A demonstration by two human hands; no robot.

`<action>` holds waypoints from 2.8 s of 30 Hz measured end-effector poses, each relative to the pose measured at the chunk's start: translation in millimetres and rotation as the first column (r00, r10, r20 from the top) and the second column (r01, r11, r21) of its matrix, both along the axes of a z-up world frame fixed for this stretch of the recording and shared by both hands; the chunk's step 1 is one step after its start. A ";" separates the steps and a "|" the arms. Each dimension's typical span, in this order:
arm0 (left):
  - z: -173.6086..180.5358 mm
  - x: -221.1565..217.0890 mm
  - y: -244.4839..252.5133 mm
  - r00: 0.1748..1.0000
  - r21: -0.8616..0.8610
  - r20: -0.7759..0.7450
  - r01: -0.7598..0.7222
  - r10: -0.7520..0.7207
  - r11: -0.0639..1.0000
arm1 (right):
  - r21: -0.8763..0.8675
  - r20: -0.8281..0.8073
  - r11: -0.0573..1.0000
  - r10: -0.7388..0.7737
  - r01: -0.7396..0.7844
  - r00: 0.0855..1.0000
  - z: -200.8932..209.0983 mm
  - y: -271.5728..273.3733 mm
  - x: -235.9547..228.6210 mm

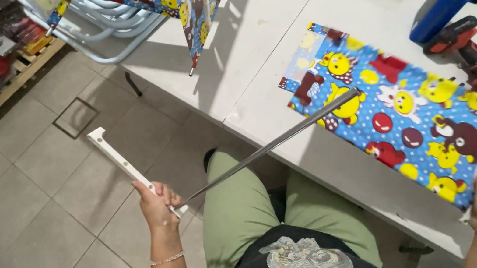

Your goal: Assembling a multi-tier fabric storage organizer by inserting metal rods into fabric sleeves and connecting the frame components.

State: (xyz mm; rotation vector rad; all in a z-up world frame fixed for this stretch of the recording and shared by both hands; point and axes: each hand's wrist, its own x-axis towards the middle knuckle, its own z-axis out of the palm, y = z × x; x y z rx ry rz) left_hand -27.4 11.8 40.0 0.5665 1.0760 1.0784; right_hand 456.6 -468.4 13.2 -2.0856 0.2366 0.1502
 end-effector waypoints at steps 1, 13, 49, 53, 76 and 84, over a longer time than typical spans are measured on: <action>-2.9 5.5 -1.7 1.000 0.011 0.009 0.020 -0.020 1.000 | 0.113 0.002 0.993 0.019 -0.019 1.000 -9.8 3.3 0.8; -14.7 60.5 -34.4 0.991 0.011 -0.051 0.124 -0.123 0.992 | -0.538 0.207 0.842 0.170 -0.033 0.963 42.9 24.3 -45.6; 106.0 140.7 -102.6 0.711 0.233 0.523 0.411 -0.469 0.882 | -0.910 0.410 0.284 0.530 -0.300 -0.742 145.8 283.2 -206.8; 121.3 141.1 -105.1 0.699 0.321 0.510 0.387 -0.502 0.864 | -0.908 0.405 0.313 0.481 -0.280 -0.777 165.1 286.5 -200.9; 171.6 115.3 -95.3 0.691 0.914 0.170 0.157 -0.703 0.375 | -0.804 -0.178 -0.414 0.853 -0.427 -0.491 172.9 306.2 -200.1; 185.7 67.5 -46.5 0.872 0.888 -0.369 0.229 -0.322 -0.398 | -0.369 -0.448 -0.415 0.863 -0.831 -0.232 206.1 305.6 -146.3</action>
